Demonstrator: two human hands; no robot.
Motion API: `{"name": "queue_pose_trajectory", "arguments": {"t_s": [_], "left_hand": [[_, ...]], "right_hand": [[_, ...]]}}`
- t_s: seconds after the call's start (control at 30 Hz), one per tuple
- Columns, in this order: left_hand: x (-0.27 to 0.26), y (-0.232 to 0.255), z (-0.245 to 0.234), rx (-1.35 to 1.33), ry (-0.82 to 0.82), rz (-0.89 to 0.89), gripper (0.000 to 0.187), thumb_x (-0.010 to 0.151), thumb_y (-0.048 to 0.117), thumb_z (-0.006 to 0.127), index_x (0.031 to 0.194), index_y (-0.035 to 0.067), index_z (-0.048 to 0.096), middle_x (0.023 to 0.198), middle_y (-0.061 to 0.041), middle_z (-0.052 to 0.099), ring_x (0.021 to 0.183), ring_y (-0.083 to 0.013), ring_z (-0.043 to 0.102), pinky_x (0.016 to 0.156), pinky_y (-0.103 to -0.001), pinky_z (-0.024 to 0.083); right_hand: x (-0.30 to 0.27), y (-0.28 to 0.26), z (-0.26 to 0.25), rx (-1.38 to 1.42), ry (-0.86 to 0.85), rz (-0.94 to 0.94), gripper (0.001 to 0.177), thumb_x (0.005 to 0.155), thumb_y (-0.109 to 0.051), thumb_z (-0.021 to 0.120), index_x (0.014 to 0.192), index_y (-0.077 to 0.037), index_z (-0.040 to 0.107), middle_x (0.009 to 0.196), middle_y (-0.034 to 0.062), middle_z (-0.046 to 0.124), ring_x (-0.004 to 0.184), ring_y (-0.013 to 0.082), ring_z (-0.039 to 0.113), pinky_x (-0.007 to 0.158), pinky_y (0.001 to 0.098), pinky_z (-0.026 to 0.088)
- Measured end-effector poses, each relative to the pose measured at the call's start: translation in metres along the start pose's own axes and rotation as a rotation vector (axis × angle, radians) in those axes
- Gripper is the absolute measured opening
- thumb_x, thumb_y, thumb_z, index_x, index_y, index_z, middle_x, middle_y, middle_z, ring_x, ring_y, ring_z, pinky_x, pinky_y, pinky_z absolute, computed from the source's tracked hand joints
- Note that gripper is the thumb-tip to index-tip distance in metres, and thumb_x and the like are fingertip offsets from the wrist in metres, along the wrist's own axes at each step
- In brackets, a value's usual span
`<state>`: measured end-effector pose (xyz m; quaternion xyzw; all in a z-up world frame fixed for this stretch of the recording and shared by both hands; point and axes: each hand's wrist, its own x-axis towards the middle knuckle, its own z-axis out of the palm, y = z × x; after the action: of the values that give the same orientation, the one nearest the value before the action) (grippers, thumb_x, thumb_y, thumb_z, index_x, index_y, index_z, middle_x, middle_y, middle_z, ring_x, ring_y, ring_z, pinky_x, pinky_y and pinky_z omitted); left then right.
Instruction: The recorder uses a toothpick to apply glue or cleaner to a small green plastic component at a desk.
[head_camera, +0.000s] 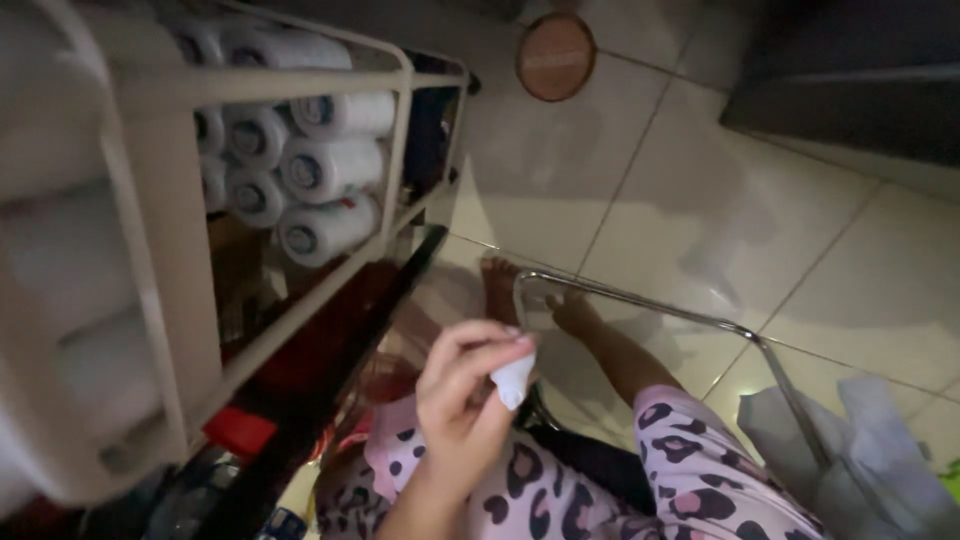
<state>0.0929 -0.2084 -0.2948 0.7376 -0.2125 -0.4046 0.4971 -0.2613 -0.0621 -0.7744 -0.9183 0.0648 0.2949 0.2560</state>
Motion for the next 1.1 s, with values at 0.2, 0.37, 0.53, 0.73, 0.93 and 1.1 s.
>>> {"name": "queue_pose_trajectory", "arguments": {"t_s": [0.2, 0.37, 0.53, 0.73, 0.93, 1.1], "left_hand": [[0.014, -0.005, -0.004, -0.022, -0.043, -0.024, 0.031, 0.087, -0.007, 0.070, 0.116, 0.001, 0.073, 0.119, -0.014, 0.066, 0.110, -0.0252, 0.070, 0.094, -0.033, 0.059], [0.014, -0.009, -0.005, -0.013, -0.067, -0.043, 0.030, 0.087, -0.007, 0.072, 0.116, 0.001, 0.073, 0.117, -0.014, 0.067, 0.109, -0.0240, 0.071, 0.092, -0.031, 0.059], [0.013, -0.010, -0.001, -0.054, -0.076, -0.019, 0.029, 0.089, -0.007, 0.077, 0.116, -0.001, 0.071, 0.117, -0.015, 0.066, 0.110, -0.0252, 0.073, 0.093, -0.032, 0.061], [0.018, -0.009, -0.001, -0.073, -0.060, -0.017, 0.029, 0.089, -0.006, 0.077, 0.117, -0.002, 0.071, 0.116, -0.015, 0.066, 0.109, -0.0255, 0.073, 0.095, -0.033, 0.062], [0.020, -0.010, -0.001, 0.017, -0.074, 0.009, 0.029, 0.089, -0.002, 0.071, 0.117, 0.001, 0.072, 0.115, -0.013, 0.067, 0.104, -0.0227, 0.070, 0.088, -0.030, 0.058], [0.019, -0.008, 0.002, 0.040, 0.018, 0.041, 0.029, 0.090, -0.005, 0.068, 0.118, 0.002, 0.071, 0.114, -0.013, 0.067, 0.099, -0.0220, 0.069, 0.086, -0.029, 0.057]], "right_hand": [[0.017, -0.011, 0.012, 0.144, -0.162, -0.092, 0.043, 0.091, -0.016, 0.060, 0.130, 0.002, 0.059, 0.105, 0.0248, 0.069, 0.096, 0.0452, 0.067, 0.074, 0.0598, 0.054], [0.029, -0.024, -0.079, 0.587, -0.255, 0.141, 0.043, 0.093, -0.025, 0.063, 0.133, -0.009, 0.060, 0.114, 0.0256, 0.066, 0.101, 0.0461, 0.066, 0.079, 0.0574, 0.054], [0.026, -0.032, 0.013, 0.619, -0.034, 0.029, 0.041, 0.088, -0.026, 0.057, 0.126, -0.009, 0.059, 0.110, 0.0164, 0.067, 0.098, 0.0349, 0.065, 0.080, 0.0471, 0.055], [0.028, -0.011, 0.026, 0.501, -0.142, -0.002, 0.026, 0.095, -0.017, 0.052, 0.114, -0.007, 0.066, 0.113, 0.0180, 0.070, 0.102, 0.0356, 0.070, 0.081, 0.0492, 0.058], [0.028, 0.011, -0.009, 0.083, 0.017, 0.044, 0.027, 0.098, -0.010, 0.052, 0.116, 0.008, 0.061, 0.105, 0.0254, 0.068, 0.086, 0.0354, 0.070, 0.065, 0.0467, 0.059], [0.024, 0.016, -0.075, 0.389, 0.024, 0.238, 0.025, 0.091, -0.011, 0.061, 0.114, -0.002, 0.064, 0.108, 0.0205, 0.069, 0.098, 0.0385, 0.070, 0.079, 0.0526, 0.057]]}}
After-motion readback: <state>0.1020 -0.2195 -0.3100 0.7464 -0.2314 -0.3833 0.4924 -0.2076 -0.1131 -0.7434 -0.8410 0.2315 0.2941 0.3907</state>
